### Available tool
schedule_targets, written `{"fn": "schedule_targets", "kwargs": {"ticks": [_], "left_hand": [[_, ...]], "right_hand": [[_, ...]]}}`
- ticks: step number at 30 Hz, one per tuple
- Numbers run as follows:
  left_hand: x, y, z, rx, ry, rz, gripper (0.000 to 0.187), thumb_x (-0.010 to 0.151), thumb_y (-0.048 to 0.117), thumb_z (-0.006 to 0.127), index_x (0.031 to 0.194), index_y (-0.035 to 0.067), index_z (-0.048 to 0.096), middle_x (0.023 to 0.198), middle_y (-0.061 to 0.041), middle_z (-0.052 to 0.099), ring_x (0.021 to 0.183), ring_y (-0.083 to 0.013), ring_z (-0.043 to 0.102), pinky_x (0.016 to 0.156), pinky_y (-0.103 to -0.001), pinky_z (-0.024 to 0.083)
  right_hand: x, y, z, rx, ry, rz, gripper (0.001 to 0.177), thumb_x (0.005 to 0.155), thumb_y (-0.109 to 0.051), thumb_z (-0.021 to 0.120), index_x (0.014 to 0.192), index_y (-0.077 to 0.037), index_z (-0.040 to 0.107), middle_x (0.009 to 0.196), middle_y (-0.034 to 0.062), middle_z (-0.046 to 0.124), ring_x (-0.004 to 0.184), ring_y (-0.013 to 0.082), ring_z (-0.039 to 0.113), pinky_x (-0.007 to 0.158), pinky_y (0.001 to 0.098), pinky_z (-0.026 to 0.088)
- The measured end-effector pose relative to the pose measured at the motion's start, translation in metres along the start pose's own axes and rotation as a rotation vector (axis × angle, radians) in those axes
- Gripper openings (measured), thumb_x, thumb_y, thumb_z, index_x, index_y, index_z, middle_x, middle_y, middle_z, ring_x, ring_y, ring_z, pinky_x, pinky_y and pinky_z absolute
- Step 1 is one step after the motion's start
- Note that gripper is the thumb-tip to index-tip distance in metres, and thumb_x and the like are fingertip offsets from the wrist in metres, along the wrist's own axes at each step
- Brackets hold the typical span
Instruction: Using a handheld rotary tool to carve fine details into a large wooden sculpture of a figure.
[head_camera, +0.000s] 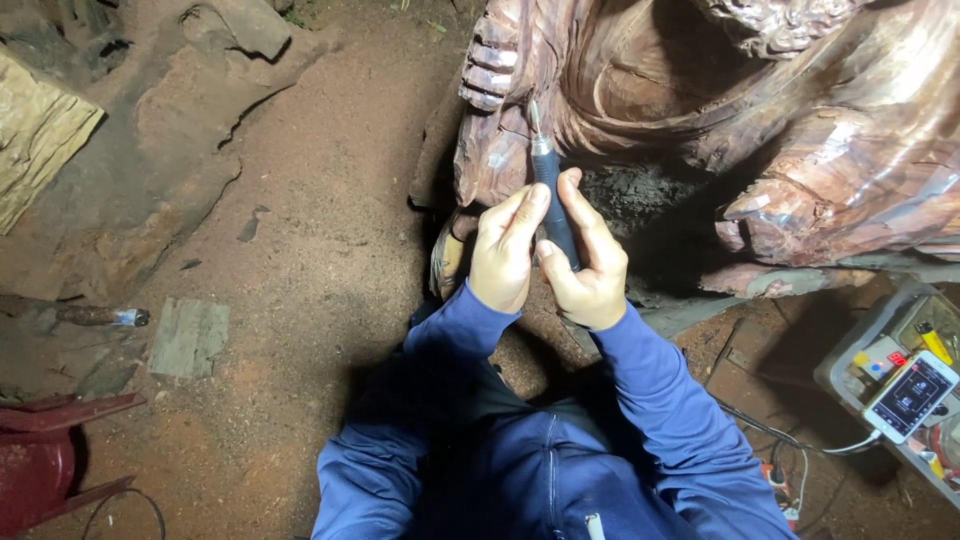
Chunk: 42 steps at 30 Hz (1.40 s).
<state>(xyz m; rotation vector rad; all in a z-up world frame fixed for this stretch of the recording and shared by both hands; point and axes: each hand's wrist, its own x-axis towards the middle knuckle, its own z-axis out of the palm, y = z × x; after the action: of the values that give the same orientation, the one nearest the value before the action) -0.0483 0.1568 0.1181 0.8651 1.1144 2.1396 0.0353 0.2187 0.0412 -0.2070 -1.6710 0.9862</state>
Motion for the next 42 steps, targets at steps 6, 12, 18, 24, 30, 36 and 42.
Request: {"fn": "schedule_targets", "kwargs": {"ticks": [6,12,18,24,30,36,42], "left_hand": [[0.0,-0.027,-0.013,-0.005,-0.038,-0.006,0.023,0.105,0.015,0.059,0.096,0.003,0.076,0.084,-0.008,0.073,0.085,-0.0122,0.065,0.08,-0.032,0.057],[0.002,-0.01,-0.003,-0.011,-0.055,0.007,0.024,0.106,0.016,0.057,0.102,0.002,0.076,0.091,-0.008,0.074,0.09,-0.0132,0.065,0.086,-0.033,0.057],[0.002,-0.005,-0.003,-0.022,-0.048,-0.005,0.024,0.107,0.017,0.057,0.103,0.003,0.075,0.091,-0.006,0.073,0.092,-0.0122,0.064,0.088,-0.034,0.057],[0.002,-0.005,-0.006,-0.006,-0.046,-0.014,0.025,0.107,0.017,0.056,0.104,0.0,0.074,0.092,-0.009,0.073,0.092,-0.0136,0.065,0.089,-0.034,0.057],[0.002,-0.006,-0.006,-0.004,-0.038,-0.016,0.025,0.107,0.017,0.057,0.103,-0.001,0.074,0.092,-0.009,0.073,0.092,-0.0138,0.065,0.088,-0.035,0.058],[0.003,-0.012,-0.007,0.009,-0.039,-0.019,0.025,0.107,0.017,0.057,0.105,-0.001,0.074,0.092,-0.008,0.073,0.092,-0.013,0.064,0.087,-0.034,0.057],[0.003,-0.015,-0.005,0.018,-0.033,-0.022,0.026,0.108,0.018,0.056,0.105,-0.001,0.074,0.092,-0.009,0.073,0.09,-0.0128,0.064,0.087,-0.035,0.058]], "right_hand": [[-0.001,-0.001,-0.001,0.006,0.015,-0.03,0.059,0.092,0.0,0.068,0.147,0.009,0.049,0.152,0.0249,0.048,0.144,0.0284,0.042,0.116,0.0343,0.042],[0.004,0.002,-0.003,-0.017,0.021,-0.074,0.058,0.092,0.0,0.07,0.146,0.01,0.05,0.148,0.0253,0.053,0.139,0.0296,0.049,0.106,0.0316,0.05],[0.006,0.005,-0.003,-0.004,-0.008,-0.065,0.058,0.093,-0.001,0.069,0.147,0.008,0.05,0.146,0.0239,0.057,0.114,0.0209,0.067,0.068,0.023,0.057],[0.004,0.008,-0.002,-0.026,-0.007,-0.068,0.057,0.092,-0.002,0.069,0.145,0.009,0.052,0.146,0.0244,0.056,0.139,0.0284,0.047,0.103,0.032,0.052],[0.002,0.009,-0.003,-0.034,-0.01,-0.058,0.057,0.092,-0.003,0.07,0.145,0.008,0.052,0.146,0.024,0.056,0.142,0.0282,0.044,0.112,0.0353,0.045],[0.001,0.01,-0.005,-0.032,-0.022,-0.039,0.057,0.093,-0.004,0.07,0.146,0.008,0.052,0.147,0.0241,0.055,0.142,0.0295,0.044,0.113,0.0359,0.044],[0.0,0.011,-0.006,-0.027,-0.023,-0.02,0.056,0.093,-0.004,0.07,0.145,0.008,0.052,0.147,0.0239,0.055,0.141,0.0292,0.045,0.112,0.0356,0.045]]}}
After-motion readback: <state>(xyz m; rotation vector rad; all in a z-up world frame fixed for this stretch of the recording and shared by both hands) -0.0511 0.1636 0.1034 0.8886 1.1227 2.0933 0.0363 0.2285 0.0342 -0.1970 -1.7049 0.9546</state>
